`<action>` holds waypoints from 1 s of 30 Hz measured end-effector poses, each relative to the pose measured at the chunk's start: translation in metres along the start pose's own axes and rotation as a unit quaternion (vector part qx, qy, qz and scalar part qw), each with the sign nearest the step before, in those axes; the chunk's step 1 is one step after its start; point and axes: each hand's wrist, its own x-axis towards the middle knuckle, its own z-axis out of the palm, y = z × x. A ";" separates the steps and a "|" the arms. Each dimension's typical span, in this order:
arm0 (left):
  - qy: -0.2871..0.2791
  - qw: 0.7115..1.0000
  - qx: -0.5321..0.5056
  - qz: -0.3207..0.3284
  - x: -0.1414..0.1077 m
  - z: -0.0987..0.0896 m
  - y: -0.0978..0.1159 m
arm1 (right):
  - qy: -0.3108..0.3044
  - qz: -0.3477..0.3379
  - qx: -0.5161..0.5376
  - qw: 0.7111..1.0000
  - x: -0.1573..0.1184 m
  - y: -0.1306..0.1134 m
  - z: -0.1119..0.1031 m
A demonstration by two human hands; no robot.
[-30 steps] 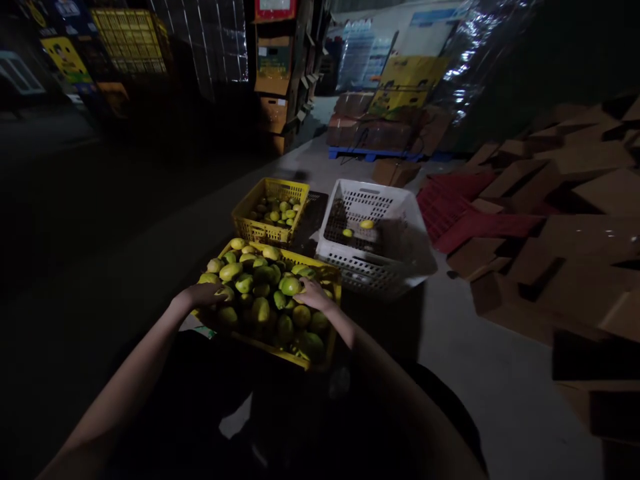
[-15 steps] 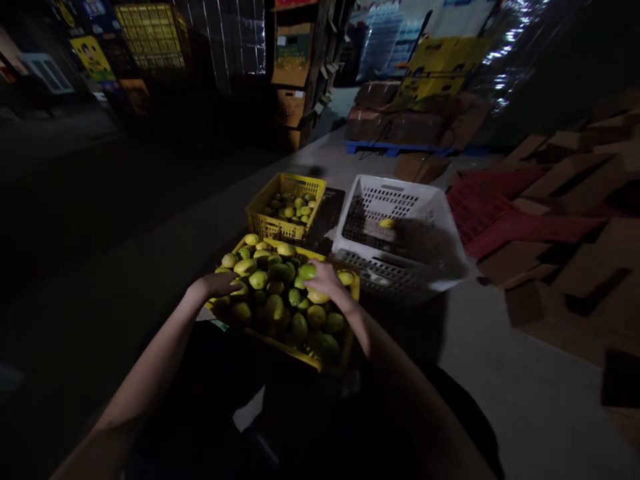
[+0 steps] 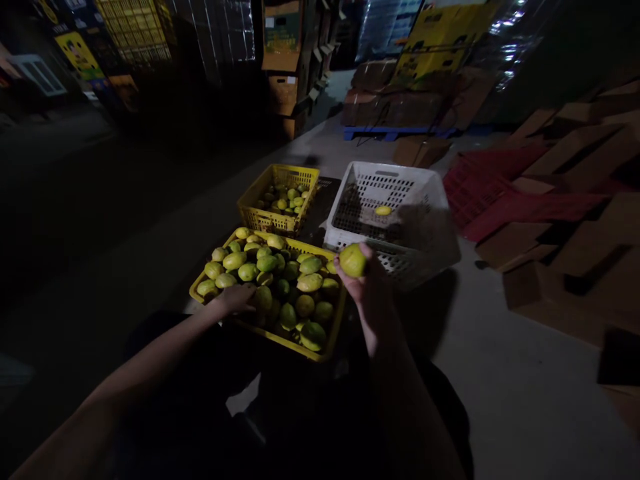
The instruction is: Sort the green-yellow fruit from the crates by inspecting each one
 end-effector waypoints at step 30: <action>0.212 0.791 -0.500 0.282 -0.032 -0.085 0.055 | -0.007 0.159 0.093 0.983 -0.018 0.017 0.041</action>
